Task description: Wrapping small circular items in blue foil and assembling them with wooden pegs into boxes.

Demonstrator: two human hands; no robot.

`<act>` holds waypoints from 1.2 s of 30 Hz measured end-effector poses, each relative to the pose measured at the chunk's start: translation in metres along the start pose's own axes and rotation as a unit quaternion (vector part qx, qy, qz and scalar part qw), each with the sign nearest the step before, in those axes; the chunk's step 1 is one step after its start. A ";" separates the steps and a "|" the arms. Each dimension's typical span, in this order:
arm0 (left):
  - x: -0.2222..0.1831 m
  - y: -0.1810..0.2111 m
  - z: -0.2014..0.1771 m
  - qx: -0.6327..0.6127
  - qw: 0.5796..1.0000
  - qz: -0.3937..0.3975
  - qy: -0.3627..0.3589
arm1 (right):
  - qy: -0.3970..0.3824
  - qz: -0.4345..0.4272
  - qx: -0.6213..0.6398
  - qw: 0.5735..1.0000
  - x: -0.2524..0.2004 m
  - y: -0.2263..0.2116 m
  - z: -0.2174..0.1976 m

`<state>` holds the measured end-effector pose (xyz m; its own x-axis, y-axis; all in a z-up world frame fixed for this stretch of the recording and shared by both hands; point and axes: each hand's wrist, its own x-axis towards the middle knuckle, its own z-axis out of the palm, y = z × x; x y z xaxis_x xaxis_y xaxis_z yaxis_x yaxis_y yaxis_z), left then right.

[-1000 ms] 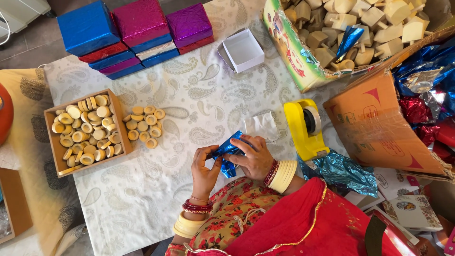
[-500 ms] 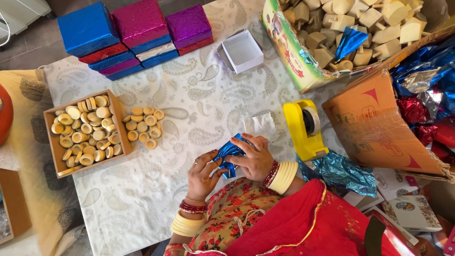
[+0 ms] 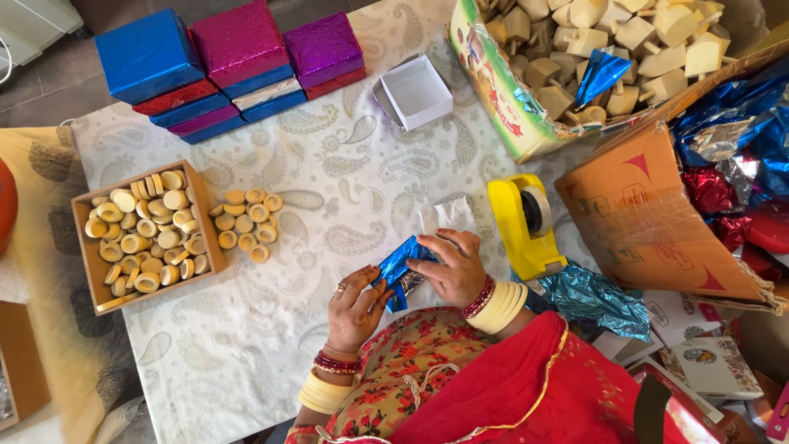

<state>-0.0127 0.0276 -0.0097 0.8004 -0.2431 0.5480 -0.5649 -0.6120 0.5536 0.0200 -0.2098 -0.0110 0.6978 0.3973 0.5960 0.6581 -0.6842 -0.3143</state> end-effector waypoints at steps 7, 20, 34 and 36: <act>-0.005 -0.001 0.009 0.063 0.995 -0.026 0.067 | 0.114 0.101 -0.033 0.988 -0.038 0.049 -0.037; 0.002 -0.018 0.014 0.186 0.978 -0.041 0.089 | 0.005 0.451 -0.002 0.892 -0.163 0.099 -0.088; -0.015 -0.019 0.008 0.265 0.962 -0.025 0.056 | -0.023 0.314 -0.173 0.933 -0.123 0.083 -0.089; -0.010 -0.018 0.005 0.235 0.970 -0.023 0.059 | 0.074 0.391 0.006 0.917 -0.121 0.077 -0.089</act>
<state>-0.0100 0.0371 -0.0285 0.7783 -0.1375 0.6127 -0.3534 -0.9024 0.2465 -0.0388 -0.3646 -0.0413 0.9123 -0.3006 0.2781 -0.0243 -0.7176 -0.6960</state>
